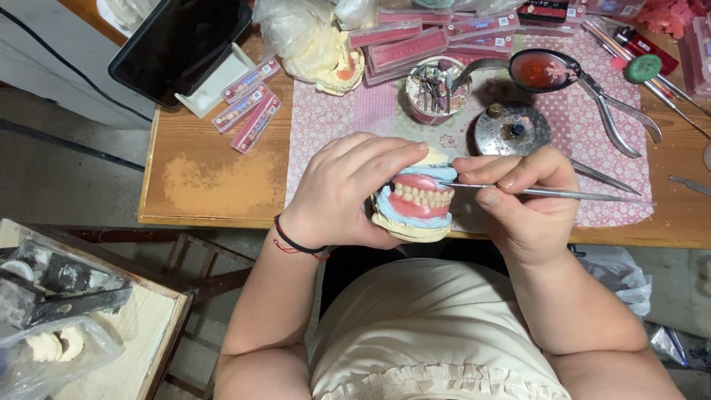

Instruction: The person is refining the gum area of a dental model by carving details with a metal tool and applying liquid from a squeeze bottle.

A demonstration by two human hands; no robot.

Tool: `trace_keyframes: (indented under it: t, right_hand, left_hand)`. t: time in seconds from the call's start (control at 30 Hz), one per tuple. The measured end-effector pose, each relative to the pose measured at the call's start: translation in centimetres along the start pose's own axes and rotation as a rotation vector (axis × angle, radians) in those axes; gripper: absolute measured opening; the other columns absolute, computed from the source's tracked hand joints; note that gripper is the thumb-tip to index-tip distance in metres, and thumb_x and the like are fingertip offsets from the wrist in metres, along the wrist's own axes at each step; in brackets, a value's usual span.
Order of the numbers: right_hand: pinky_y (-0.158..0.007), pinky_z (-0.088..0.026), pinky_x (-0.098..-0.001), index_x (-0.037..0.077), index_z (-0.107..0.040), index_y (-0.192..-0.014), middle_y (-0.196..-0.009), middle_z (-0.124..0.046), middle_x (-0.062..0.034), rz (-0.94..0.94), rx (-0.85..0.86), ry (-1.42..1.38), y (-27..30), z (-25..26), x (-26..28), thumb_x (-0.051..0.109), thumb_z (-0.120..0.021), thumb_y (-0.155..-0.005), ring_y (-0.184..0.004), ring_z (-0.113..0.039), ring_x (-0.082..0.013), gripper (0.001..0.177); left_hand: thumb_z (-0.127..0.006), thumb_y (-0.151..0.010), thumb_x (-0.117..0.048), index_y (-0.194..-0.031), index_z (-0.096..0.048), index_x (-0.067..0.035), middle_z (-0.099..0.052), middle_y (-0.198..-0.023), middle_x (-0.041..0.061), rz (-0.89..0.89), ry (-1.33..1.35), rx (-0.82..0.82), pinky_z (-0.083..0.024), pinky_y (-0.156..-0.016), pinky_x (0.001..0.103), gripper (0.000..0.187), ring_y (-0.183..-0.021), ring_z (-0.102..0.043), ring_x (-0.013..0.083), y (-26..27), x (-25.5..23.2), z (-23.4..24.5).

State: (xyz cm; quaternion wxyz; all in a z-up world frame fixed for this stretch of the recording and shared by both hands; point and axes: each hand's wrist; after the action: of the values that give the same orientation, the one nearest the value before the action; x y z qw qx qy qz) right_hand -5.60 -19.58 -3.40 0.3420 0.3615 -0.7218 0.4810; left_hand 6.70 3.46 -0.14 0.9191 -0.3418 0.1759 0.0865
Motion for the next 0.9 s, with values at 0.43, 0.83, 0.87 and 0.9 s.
trace_keyframes:
  t: [0.43, 0.83, 0.87, 0.9]
  right_hand:
    - [-0.110, -0.064, -0.0510, 0.013, -0.051, -0.098, -0.105, -0.072, -0.0202, 0.006, 0.072, 0.116, -0.4, 0.4, 1.1, 0.001, -0.073, -0.092, -0.112, -0.075, -0.0375, 0.026]
    - [-0.109, -0.065, -0.0516, 0.014, -0.053, -0.098, -0.106, -0.071, -0.0175, 0.173, 0.062, 0.204, -0.1, -0.1, 0.2, 0.003, -0.075, -0.092, -0.112, -0.075, -0.0381, 0.025]
    - [-0.109, -0.064, -0.0511, 0.014, -0.054, -0.098, -0.107, -0.071, -0.0186, 0.181, 0.076, 0.205, -0.1, -0.1, 0.1, 0.003, -0.074, -0.092, -0.112, -0.075, -0.0373, 0.024]
    - [-0.109, -0.064, -0.0507, 0.015, -0.055, -0.099, -0.108, -0.072, -0.0197, 0.188, 0.089, 0.207, -0.2, -0.1, 0.1, 0.003, -0.074, -0.093, -0.112, -0.075, -0.0366, 0.023]
  left_hand:
    - [-0.102, -0.068, -0.047, -0.148, -0.051, -0.009, -0.069, -0.136, 0.013, -0.002, -0.008, 0.005, -0.055, -0.096, 0.045, 0.102, -0.116, -0.070, 0.0342, 0.1, 0.2, -0.1]
    - [-0.099, -0.072, -0.045, -0.149, -0.051, -0.009, -0.069, -0.136, 0.012, -0.007, -0.022, -0.004, -0.056, -0.097, 0.045, 0.098, -0.116, -0.071, 0.0340, 0.2, 0.0, -0.1]
    - [-0.100, -0.070, -0.045, -0.148, -0.051, -0.010, -0.069, -0.136, 0.011, -0.001, -0.024, -0.005, -0.056, -0.097, 0.045, 0.099, -0.116, -0.070, 0.0336, 0.2, 0.0, -0.1]
    - [-0.100, -0.069, -0.045, -0.148, -0.052, -0.010, -0.069, -0.136, 0.011, 0.004, -0.025, -0.007, -0.056, -0.097, 0.045, 0.099, -0.116, -0.070, 0.0333, 0.2, 0.0, -0.1]
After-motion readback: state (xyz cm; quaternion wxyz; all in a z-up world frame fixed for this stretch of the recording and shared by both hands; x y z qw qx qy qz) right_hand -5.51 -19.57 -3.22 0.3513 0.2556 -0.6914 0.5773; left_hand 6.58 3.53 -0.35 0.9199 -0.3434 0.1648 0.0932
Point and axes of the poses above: each hand's wrist, its own y-axis away from the middle knuckle, its own z-axis out of the back of the hand, x = y × z
